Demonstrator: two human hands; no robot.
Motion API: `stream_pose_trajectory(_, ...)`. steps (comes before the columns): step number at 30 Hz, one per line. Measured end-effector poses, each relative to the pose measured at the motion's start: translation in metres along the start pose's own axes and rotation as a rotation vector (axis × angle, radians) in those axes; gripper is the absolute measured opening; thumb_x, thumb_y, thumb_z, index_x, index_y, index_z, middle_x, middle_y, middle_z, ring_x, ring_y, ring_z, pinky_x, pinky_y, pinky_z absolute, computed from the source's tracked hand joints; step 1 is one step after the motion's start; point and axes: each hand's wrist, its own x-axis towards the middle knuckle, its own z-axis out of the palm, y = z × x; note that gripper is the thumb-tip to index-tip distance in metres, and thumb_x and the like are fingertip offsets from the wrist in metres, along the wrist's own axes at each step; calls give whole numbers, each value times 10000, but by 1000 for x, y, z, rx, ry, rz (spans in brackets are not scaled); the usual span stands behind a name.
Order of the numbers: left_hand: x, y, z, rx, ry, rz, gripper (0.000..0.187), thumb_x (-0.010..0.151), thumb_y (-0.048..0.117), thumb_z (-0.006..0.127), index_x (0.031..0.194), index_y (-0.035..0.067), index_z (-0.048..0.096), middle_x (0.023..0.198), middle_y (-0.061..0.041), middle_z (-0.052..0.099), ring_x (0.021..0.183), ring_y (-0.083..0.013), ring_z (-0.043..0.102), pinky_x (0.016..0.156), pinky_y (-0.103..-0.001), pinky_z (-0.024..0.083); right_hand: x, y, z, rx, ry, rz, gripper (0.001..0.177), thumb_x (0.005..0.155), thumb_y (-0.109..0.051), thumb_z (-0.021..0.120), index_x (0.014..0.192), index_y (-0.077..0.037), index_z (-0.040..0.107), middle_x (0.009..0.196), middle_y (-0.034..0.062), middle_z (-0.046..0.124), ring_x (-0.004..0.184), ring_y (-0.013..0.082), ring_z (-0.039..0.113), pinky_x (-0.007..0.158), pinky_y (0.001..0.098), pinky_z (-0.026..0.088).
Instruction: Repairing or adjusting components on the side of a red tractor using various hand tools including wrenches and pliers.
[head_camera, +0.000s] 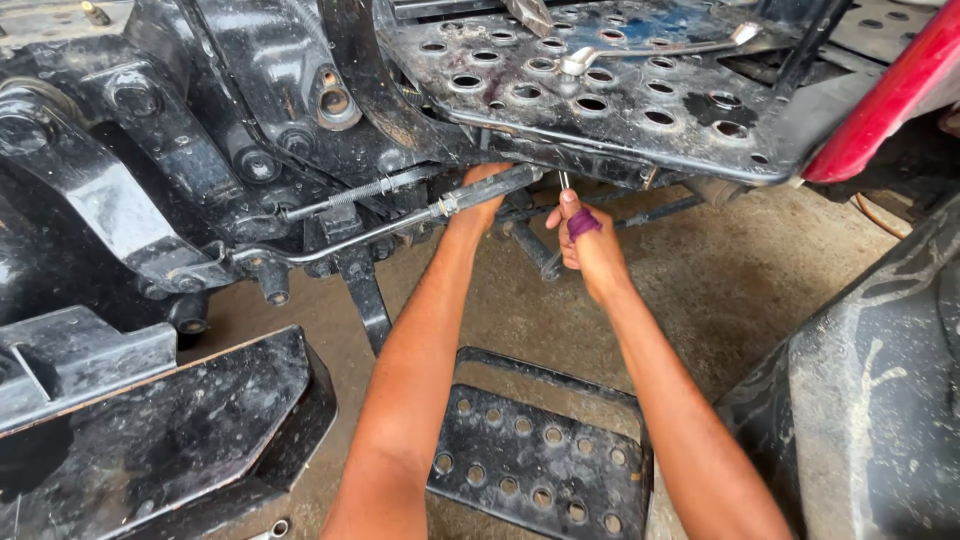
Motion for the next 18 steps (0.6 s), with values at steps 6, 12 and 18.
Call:
stream_pose_trajectory(6, 13, -9, -1, -102, 43, 43, 319, 951, 287, 625, 1035, 8, 755, 1134, -169, 769, 1041, -289, 693, 916, -397, 524, -13, -38, 4, -171, 61, 135, 534, 1032, -546, 517, 866, -51, 630, 576, -59, 370, 455, 62, 321, 413, 277, 258)
stream_pose_trajectory(12, 43, -67, 14, 405, 101, 526, 323, 945, 263, 589, 1126, 53, 756, 1323, -212, 637, 1229, -405, 577, 1024, -451, 442, -3, -2, 18, -54, 130, -57, 368, 1033, -441, 525, 1022, -114, 692, 546, -9, 447, 400, 88, 372, 390, 288, 342)
stream_pose_trajectory(18, 7, -18, 9, 438, 85, 453, 303, 969, 279, 558, 1064, 83, 768, 1172, -189, 722, 1145, -381, 658, 971, -452, 494, -12, 40, 22, -317, 272, -404, 277, 1097, -242, 502, 1033, -60, 701, 689, -18, 590, 627, 85, 526, 562, 267, 410)
